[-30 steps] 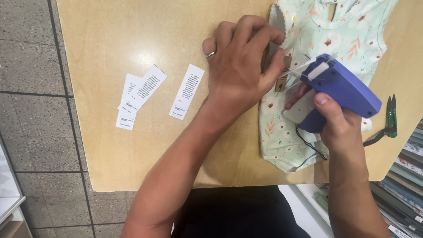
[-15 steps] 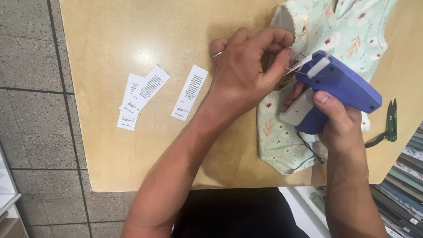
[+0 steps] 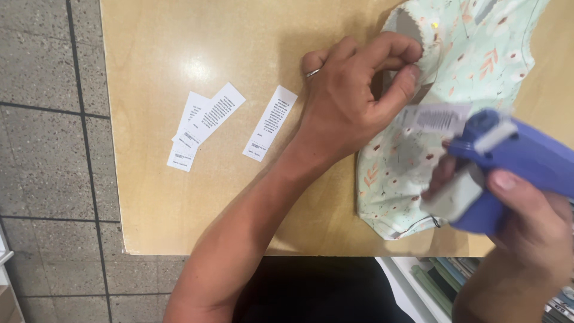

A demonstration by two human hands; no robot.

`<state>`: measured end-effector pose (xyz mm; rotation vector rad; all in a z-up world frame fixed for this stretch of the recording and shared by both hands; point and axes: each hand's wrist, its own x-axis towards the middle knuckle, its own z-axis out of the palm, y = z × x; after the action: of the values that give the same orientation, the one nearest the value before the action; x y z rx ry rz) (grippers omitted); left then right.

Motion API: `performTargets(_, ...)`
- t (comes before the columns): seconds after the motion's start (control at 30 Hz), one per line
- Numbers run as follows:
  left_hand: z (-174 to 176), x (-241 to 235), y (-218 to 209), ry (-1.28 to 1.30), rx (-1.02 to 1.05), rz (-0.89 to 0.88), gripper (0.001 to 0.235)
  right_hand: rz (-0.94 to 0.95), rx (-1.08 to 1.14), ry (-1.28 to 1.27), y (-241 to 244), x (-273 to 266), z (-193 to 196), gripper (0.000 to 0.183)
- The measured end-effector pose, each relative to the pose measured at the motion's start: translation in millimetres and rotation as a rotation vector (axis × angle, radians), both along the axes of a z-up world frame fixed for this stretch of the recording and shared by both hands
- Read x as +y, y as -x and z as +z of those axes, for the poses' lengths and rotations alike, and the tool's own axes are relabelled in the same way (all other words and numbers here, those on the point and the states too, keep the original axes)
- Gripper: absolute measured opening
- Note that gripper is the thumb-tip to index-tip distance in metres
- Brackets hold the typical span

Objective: The person uses a handheld blue stapler to attach white paper tags to a light green patterned baby onesie on a wooden table. The person repeatedly staples the tags onto the garment's shoulder area and then uses scissors to trim the excess tag material.

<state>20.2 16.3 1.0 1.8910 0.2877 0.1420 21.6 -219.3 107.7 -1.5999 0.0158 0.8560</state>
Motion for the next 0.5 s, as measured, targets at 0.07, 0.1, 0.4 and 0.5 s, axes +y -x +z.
performTargets(0.07, 1, -1, 1, 0.004, -0.011, 0.002, 0.015, -0.033, -0.078, -0.001, -1, 14, -12, 0.067)
performTargets(0.1, 1, -2, 2, -0.012, -0.028, 0.009, 0.014, -0.036, -0.130, -0.003, -3, 20, -20, 0.062)
performTargets(0.4, 2, -1, 3, 0.011, -0.074, 0.047, 0.013, -0.193, -0.233, -0.094, 4, 23, -39, 0.066)
performTargets(0.5, 3, 1, 4, 0.040, -0.053, 0.034, 0.013, -0.213, -0.157, -0.229, 26, -26, -21, 0.071)
